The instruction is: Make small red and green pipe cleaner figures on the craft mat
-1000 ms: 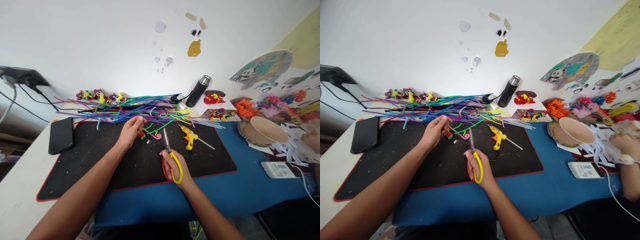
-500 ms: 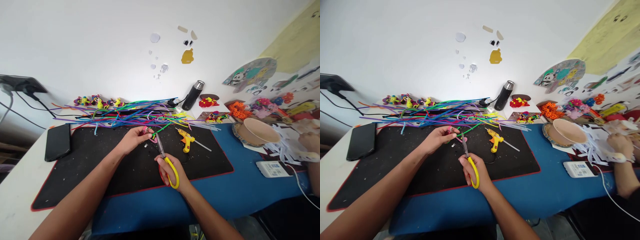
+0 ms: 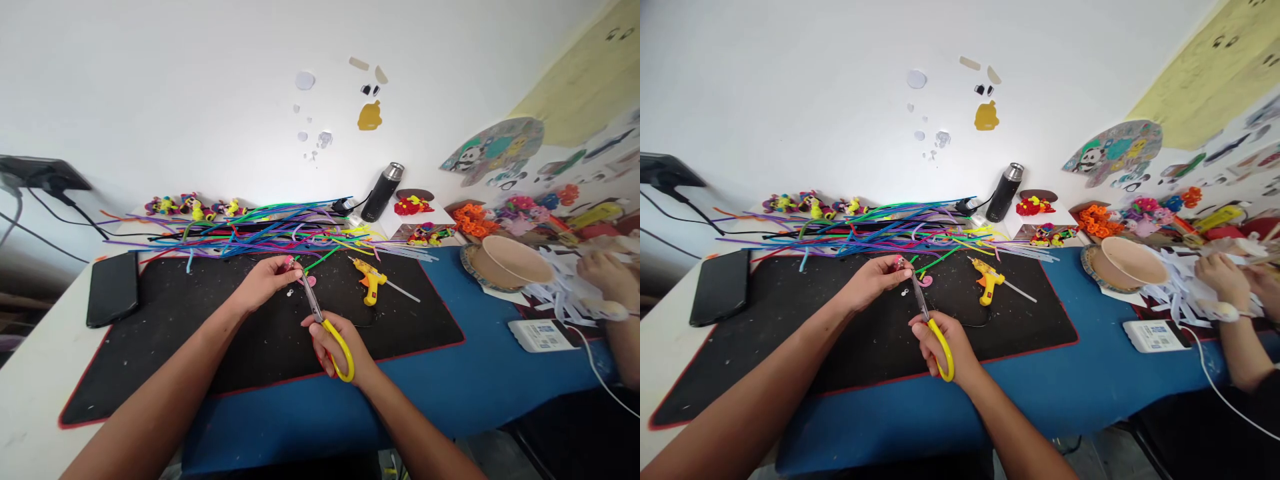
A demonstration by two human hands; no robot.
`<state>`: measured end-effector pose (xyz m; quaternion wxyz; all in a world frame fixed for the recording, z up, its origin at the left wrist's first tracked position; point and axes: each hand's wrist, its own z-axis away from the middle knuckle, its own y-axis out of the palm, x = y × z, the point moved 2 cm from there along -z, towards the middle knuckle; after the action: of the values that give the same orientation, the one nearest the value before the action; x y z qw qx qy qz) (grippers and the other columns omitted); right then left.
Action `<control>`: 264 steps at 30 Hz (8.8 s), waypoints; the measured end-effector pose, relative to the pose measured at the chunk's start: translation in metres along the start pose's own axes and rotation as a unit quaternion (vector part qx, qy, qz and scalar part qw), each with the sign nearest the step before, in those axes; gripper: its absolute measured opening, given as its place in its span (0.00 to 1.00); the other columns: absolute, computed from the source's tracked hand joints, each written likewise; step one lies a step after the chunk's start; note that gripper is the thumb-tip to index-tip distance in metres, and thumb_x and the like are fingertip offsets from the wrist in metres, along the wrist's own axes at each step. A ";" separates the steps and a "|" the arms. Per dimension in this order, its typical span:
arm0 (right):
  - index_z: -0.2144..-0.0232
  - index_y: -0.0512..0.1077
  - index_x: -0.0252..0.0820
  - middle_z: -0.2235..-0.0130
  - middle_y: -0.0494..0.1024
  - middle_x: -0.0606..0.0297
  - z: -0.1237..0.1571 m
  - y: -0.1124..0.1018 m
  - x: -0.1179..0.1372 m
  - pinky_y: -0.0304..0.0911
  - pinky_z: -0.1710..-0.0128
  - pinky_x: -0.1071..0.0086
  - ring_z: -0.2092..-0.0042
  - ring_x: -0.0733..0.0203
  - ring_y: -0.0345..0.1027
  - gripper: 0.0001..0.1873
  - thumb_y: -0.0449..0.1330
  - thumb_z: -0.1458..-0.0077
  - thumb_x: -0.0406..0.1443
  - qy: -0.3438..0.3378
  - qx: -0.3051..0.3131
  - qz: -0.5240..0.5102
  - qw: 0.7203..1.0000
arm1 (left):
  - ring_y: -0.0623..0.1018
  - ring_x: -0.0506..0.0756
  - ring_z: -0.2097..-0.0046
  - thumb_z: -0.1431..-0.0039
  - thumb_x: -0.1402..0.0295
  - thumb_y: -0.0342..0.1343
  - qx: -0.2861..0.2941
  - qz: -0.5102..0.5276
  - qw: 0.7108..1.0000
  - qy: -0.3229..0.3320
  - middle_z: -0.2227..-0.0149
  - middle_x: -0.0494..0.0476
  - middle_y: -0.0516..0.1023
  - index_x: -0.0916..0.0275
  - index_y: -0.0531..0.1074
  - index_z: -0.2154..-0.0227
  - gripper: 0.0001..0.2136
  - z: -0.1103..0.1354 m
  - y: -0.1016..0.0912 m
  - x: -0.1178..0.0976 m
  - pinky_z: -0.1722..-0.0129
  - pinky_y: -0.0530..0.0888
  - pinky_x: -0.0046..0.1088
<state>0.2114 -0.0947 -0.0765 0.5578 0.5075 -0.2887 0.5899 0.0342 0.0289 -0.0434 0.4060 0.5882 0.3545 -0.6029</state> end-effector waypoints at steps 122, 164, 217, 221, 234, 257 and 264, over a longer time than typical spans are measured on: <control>0.63 0.77 0.45 0.77 0.74 0.72 -0.094 -0.005 0.039 0.56 0.72 0.72 0.76 0.65 0.64 0.05 0.61 0.36 0.36 -0.212 -0.039 0.365 0.906 | 0.53 0.45 0.77 0.48 0.52 0.70 -0.086 0.087 0.989 -0.083 0.76 0.42 0.57 0.62 0.69 0.71 0.20 0.025 -0.009 0.035 0.78 0.51 0.24; 0.72 0.71 0.45 0.81 0.61 0.76 -0.079 -0.013 0.034 0.51 0.73 0.71 0.78 0.67 0.54 0.05 0.60 0.44 0.33 -0.231 -0.063 0.376 0.895 | 0.71 0.53 0.66 0.45 0.50 0.65 -0.078 -0.130 0.988 -0.038 0.69 0.52 0.75 0.61 0.76 0.68 0.17 0.026 -0.003 0.032 0.62 0.70 0.29; 0.66 0.78 0.46 0.77 0.75 0.69 -0.070 -0.015 0.032 0.46 0.71 0.66 0.75 0.61 0.63 0.04 0.64 0.39 0.32 -0.213 0.020 0.619 0.756 | 0.66 0.53 0.73 0.44 0.54 0.60 0.071 -0.368 0.926 -0.051 0.75 0.48 0.69 0.57 0.73 0.73 0.12 0.025 -0.049 0.019 0.72 0.59 0.27; 0.66 0.78 0.46 0.78 0.73 0.70 -0.070 -0.013 0.031 0.45 0.72 0.65 0.76 0.62 0.61 0.04 0.64 0.39 0.32 -0.210 0.012 0.626 0.751 | 0.62 0.51 0.74 0.46 0.53 0.63 0.062 -0.318 0.944 -0.065 0.76 0.47 0.64 0.58 0.71 0.75 0.15 0.022 -0.056 0.018 0.74 0.58 0.26; 0.64 0.79 0.45 0.79 0.72 0.72 -0.069 -0.013 0.039 0.48 0.71 0.67 0.76 0.62 0.63 0.06 0.62 0.38 0.31 -0.173 0.003 0.613 0.770 | 0.59 0.49 0.73 0.40 0.50 0.60 0.092 -0.271 0.956 -0.065 0.74 0.47 0.61 0.60 0.66 0.73 0.18 0.021 -0.060 0.025 0.75 0.57 0.26; 0.67 0.75 0.45 0.81 0.62 0.76 -0.071 -0.015 0.036 0.56 0.73 0.69 0.78 0.65 0.57 0.06 0.61 0.38 0.38 -0.136 -0.010 0.403 0.905 | 0.60 0.50 0.70 0.38 0.50 0.59 0.087 -0.238 0.967 -0.031 0.71 0.47 0.61 0.61 0.69 0.69 0.17 0.024 -0.041 0.003 0.70 0.59 0.25; 0.65 0.75 0.44 0.80 0.64 0.76 -0.067 -0.016 0.043 0.49 0.80 0.72 0.81 0.69 0.54 0.09 0.63 0.39 0.43 -0.074 0.015 0.278 0.958 | 0.61 0.50 0.69 0.36 0.52 0.58 0.121 -0.268 0.955 -0.030 0.70 0.47 0.64 0.61 0.71 0.66 0.16 0.031 -0.024 -0.003 0.69 0.60 0.26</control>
<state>0.2137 -0.0147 -0.0619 0.3416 0.4578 -0.4502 0.6864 -0.0003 0.0112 -0.0400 0.1659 0.4978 0.4114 -0.7453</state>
